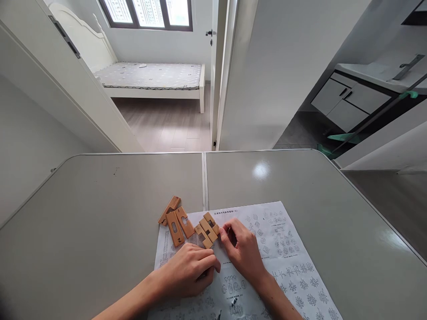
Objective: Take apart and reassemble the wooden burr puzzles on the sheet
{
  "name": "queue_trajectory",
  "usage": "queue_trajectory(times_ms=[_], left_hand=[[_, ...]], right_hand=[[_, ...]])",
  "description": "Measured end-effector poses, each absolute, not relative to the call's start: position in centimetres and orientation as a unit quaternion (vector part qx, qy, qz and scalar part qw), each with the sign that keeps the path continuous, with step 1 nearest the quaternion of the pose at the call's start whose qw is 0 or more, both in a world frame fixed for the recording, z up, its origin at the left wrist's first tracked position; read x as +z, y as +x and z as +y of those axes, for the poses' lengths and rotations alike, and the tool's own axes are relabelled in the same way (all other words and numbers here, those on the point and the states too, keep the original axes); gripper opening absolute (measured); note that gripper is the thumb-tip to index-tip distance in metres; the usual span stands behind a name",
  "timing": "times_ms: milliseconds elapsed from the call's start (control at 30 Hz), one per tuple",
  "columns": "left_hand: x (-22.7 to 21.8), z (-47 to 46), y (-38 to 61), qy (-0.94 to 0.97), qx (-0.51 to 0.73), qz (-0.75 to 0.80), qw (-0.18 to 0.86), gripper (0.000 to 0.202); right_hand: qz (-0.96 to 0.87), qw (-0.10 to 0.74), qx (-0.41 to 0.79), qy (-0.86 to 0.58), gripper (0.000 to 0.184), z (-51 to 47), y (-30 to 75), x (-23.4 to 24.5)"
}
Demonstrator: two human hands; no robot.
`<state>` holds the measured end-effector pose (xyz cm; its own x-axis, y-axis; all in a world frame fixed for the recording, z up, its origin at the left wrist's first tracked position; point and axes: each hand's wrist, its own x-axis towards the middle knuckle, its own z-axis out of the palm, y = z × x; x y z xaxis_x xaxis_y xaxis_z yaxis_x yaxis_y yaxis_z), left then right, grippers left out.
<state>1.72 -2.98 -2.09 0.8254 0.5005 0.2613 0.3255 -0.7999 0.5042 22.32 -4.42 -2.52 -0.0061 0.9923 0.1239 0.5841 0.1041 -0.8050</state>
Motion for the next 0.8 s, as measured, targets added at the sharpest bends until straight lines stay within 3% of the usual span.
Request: queue_trajectory(times_ms=[800], left_hand=[[-1.74, -3.01, 1.73, 0.925, 0.199, 0.228, 0.231, 0.018]], right_hand=[[-0.655, 0.360, 0.273, -0.606, 0.026, -4.37, 22.29, -2.48]])
